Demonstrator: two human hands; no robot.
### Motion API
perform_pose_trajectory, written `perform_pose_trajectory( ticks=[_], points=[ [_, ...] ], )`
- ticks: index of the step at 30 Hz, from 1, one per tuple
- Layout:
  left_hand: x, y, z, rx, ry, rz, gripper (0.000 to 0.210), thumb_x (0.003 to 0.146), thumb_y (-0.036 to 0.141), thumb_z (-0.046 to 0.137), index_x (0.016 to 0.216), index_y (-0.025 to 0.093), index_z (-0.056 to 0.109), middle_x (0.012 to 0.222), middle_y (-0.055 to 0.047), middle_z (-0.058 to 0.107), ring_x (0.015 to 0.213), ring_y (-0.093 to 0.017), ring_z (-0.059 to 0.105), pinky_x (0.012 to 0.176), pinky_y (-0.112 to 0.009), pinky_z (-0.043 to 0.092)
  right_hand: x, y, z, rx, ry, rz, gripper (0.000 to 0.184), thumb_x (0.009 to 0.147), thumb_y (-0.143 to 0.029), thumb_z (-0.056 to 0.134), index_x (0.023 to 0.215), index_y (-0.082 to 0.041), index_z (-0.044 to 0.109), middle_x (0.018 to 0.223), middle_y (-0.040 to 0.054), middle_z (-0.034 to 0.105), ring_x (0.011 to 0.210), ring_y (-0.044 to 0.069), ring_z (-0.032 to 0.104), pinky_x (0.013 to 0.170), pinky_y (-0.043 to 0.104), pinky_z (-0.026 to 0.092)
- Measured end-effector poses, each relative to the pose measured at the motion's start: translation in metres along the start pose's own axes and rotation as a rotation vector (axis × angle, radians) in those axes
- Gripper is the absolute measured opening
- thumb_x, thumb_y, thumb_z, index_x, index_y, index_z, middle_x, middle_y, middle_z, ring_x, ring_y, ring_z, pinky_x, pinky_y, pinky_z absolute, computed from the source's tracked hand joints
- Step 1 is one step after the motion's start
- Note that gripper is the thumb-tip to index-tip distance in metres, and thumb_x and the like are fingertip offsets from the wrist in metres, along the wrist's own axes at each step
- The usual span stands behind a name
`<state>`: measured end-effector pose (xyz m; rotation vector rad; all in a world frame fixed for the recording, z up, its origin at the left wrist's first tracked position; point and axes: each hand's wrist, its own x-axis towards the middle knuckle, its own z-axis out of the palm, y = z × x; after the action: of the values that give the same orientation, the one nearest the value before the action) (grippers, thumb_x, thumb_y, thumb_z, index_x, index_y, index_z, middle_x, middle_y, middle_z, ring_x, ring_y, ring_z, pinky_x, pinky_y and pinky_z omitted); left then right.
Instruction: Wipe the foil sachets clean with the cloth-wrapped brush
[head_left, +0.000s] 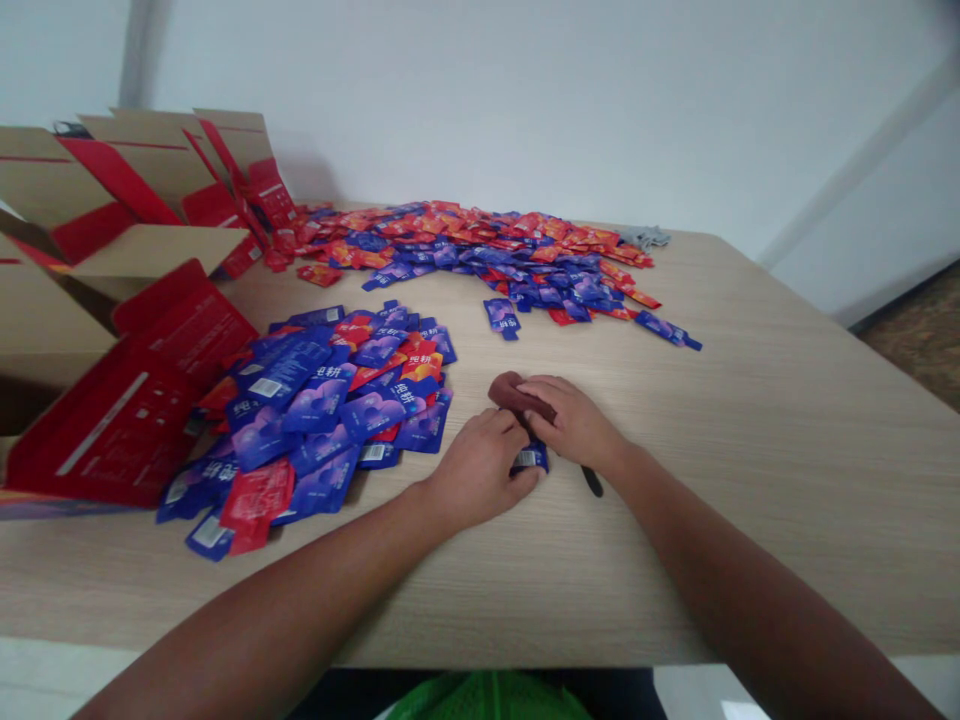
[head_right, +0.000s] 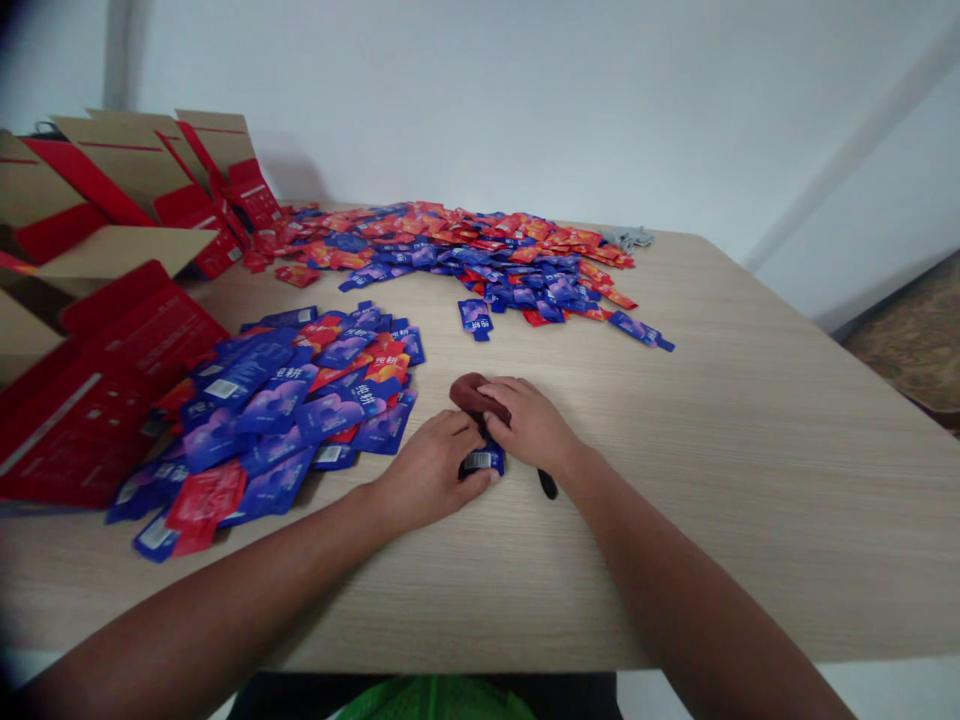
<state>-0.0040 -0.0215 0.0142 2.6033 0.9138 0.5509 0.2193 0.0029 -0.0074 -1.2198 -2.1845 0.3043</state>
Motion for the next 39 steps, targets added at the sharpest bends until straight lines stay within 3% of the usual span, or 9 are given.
perform_pose_trajectory(
  ticks=[7, 13, 15, 19, 21, 39],
  points=[
    [0.001, 0.002, -0.002, 0.047, -0.011, 0.002, 0.025, 0.095, 0.043, 0.072, 0.102, 0.019, 0.069, 0.111, -0.012, 0.068, 0.107, -0.031, 0.063, 0.097, -0.046, 0.052, 0.001, 0.012, -0.004, -0.052, 0.066, 0.056, 0.038, 0.096, -0.022, 0.062, 0.133, -0.024, 0.067, 0.137, 0.0120, 0.071, 0.126, 0.032, 0.065, 0.111, 0.057, 0.053],
    [0.000, 0.001, -0.002, 0.037, -0.006, -0.001, 0.025, 0.094, 0.044, 0.073, 0.103, 0.020, 0.070, 0.111, -0.011, 0.068, 0.107, -0.031, 0.063, 0.097, -0.047, 0.052, -0.002, -0.003, -0.007, 0.028, 0.279, 0.042, 0.041, 0.098, -0.025, 0.061, 0.138, -0.027, 0.067, 0.143, 0.0116, 0.068, 0.132, 0.031, 0.064, 0.116, 0.056, 0.052],
    [0.000, 0.001, -0.002, 0.016, -0.006, -0.003, 0.025, 0.094, 0.043, 0.073, 0.106, 0.021, 0.071, 0.112, -0.011, 0.068, 0.108, -0.031, 0.063, 0.098, -0.048, 0.052, -0.002, -0.010, -0.007, 0.043, 0.246, 0.005, 0.043, 0.097, -0.024, 0.062, 0.139, -0.028, 0.066, 0.145, 0.0110, 0.067, 0.133, 0.032, 0.064, 0.116, 0.056, 0.052],
    [-0.001, 0.001, -0.001, -0.027, 0.012, 0.000, 0.030, 0.092, 0.039, 0.075, 0.116, 0.022, 0.071, 0.119, -0.011, 0.067, 0.115, -0.031, 0.062, 0.103, -0.048, 0.052, -0.001, -0.012, -0.002, 0.045, 0.007, -0.031, 0.045, 0.095, -0.020, 0.061, 0.138, -0.028, 0.067, 0.141, 0.0104, 0.069, 0.129, 0.031, 0.065, 0.113, 0.056, 0.053],
    [-0.001, 0.000, -0.001, -0.035, 0.010, 0.003, 0.031, 0.092, 0.039, 0.074, 0.118, 0.022, 0.071, 0.120, -0.011, 0.066, 0.115, -0.031, 0.062, 0.103, -0.048, 0.052, 0.000, -0.010, -0.001, 0.045, -0.040, -0.022, 0.045, 0.095, -0.019, 0.060, 0.139, -0.026, 0.066, 0.141, 0.0111, 0.069, 0.129, 0.031, 0.064, 0.113, 0.056, 0.052],
    [0.000, 0.000, -0.001, -0.008, -0.001, -0.002, 0.027, 0.093, 0.042, 0.073, 0.111, 0.021, 0.071, 0.116, -0.012, 0.068, 0.111, -0.032, 0.063, 0.099, -0.048, 0.053, 0.000, 0.001, -0.002, 0.004, -0.011, 0.004, 0.044, 0.096, -0.021, 0.061, 0.140, -0.025, 0.064, 0.143, 0.0113, 0.068, 0.131, 0.031, 0.064, 0.114, 0.055, 0.051]
  ],
)
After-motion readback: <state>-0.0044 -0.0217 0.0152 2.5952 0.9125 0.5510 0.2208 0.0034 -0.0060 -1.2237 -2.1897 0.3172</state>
